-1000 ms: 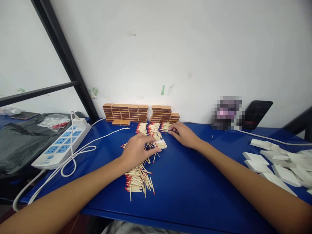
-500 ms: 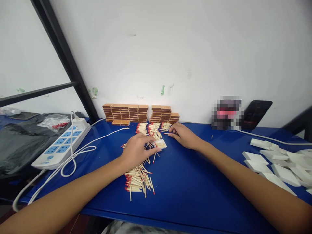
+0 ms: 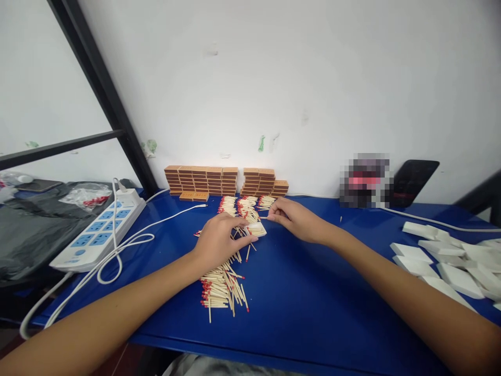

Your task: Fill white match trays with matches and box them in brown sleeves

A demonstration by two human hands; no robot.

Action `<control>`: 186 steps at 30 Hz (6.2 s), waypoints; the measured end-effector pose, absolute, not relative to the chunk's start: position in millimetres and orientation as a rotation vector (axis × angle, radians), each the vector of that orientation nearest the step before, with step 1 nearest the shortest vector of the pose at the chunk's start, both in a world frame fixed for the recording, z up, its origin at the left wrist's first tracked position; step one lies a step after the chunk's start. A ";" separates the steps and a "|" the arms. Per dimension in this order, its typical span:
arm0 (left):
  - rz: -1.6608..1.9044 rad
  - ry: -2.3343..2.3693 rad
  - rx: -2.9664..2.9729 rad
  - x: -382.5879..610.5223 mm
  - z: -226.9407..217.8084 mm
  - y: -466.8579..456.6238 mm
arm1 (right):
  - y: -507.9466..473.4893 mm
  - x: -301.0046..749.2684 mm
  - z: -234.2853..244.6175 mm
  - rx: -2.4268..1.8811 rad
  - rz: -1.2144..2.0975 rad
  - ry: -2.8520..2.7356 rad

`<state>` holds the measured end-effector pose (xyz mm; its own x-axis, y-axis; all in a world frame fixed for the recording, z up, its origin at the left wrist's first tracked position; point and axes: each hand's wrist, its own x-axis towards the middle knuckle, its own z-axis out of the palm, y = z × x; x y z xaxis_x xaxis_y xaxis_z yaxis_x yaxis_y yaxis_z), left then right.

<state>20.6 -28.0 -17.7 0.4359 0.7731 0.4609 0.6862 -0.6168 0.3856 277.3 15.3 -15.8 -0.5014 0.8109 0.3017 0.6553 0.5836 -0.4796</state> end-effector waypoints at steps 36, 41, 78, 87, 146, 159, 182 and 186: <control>0.962 1.264 2.512 21.8 -17.4 -29.4 | 44.9 276.0 -46.7 -1.361 0.180 -2.254; 0.942 1.297 2.510 21.0 -17.2 -29.1 | 37.6 278.7 -39.0 -1.277 0.211 -2.283; 0.961 1.297 2.519 21.5 -19.5 -28.2 | 49.9 281.6 -47.7 -1.224 0.195 -2.239; 0.955 1.285 2.511 22.1 -18.0 -29.4 | 51.2 271.4 -48.4 -1.339 0.270 -2.180; 0.955 1.239 2.487 22.4 -16.6 -31.5 | 29.9 264.8 -34.5 -1.461 0.369 -2.139; 0.957 1.273 2.506 21.5 -18.3 -30.7 | 22.6 271.7 -29.3 -1.461 0.261 -2.225; 1.087 1.215 2.489 19.8 -21.6 -28.2 | -15.3 255.1 -7.5 -0.970 0.090 -2.470; 1.086 1.217 2.493 20.1 -21.2 -28.7 | -16.6 252.5 -9.7 -0.955 0.118 -2.480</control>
<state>20.1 -28.7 -21.2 0.4046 0.7382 0.5398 0.6201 -0.6553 0.4313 252.5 -16.6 -9.7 -0.6432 0.6521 0.4014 0.6109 0.7530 -0.2443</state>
